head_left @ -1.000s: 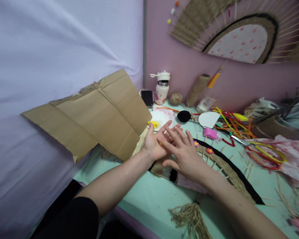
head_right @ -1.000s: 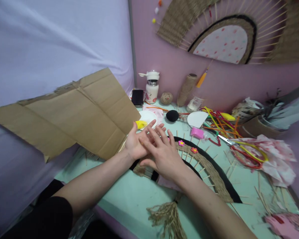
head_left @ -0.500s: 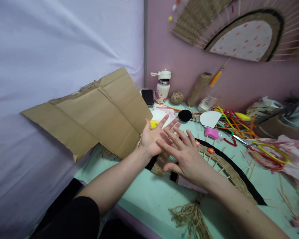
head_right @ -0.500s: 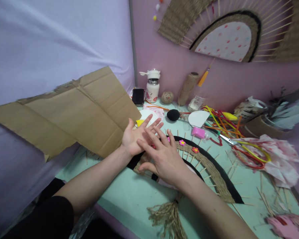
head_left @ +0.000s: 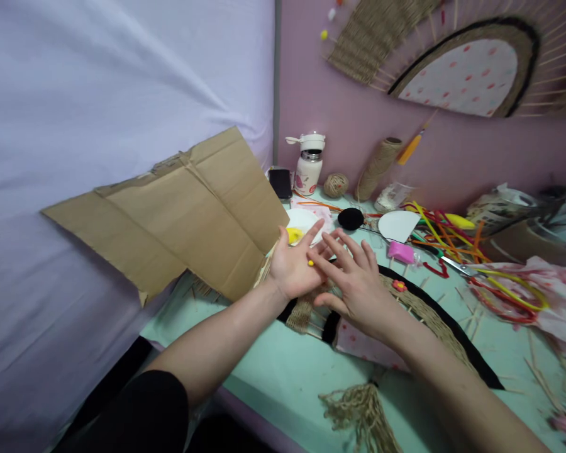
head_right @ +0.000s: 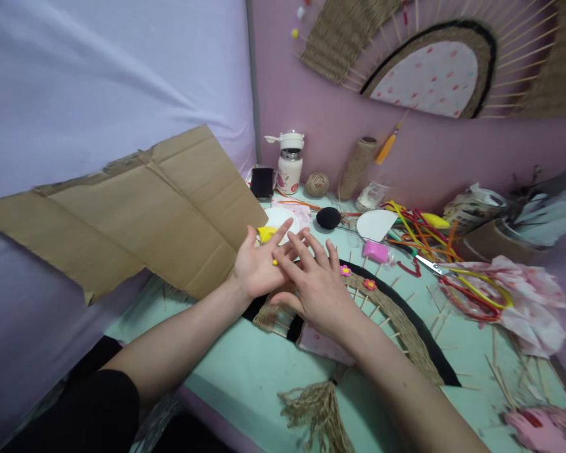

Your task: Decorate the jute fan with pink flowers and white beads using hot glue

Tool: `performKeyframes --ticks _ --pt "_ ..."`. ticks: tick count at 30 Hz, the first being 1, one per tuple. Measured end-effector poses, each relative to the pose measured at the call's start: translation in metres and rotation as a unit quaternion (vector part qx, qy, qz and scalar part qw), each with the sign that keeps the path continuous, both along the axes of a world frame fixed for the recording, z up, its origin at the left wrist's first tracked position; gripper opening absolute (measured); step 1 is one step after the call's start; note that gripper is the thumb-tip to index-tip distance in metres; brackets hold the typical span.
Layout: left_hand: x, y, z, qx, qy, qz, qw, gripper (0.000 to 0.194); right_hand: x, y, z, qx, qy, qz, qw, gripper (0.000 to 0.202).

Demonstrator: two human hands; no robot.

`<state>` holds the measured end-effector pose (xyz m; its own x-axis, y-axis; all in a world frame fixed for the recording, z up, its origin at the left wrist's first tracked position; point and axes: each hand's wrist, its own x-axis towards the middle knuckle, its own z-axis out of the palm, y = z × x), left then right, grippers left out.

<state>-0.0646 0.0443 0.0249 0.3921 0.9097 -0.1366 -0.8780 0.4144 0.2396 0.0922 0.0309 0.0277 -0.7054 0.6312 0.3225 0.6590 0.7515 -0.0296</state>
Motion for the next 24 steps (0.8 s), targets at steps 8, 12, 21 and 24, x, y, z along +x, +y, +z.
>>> performKeyframes --ticks 8,12,21,24 --pt "-0.002 0.002 -0.005 0.02 -0.007 0.004 1.0 0.076 0.002 -0.001 0.0 0.006 -0.005 0.041 0.999 0.068" --pt "0.0 0.0 -0.005 0.001 -0.009 -0.015 1.0 0.075 0.002 0.0 -0.001 0.002 -0.01 -0.006 1.0 0.072" --pt "-0.003 0.003 -0.004 0.018 0.003 -0.006 1.0 0.073 -0.003 0.0 0.002 0.035 0.1 0.036 0.994 0.029" --pt "0.0 0.001 -0.005 -0.004 0.004 -0.033 0.999 0.071 -0.004 0.008 -0.004 0.05 0.181 0.046 0.981 0.019"
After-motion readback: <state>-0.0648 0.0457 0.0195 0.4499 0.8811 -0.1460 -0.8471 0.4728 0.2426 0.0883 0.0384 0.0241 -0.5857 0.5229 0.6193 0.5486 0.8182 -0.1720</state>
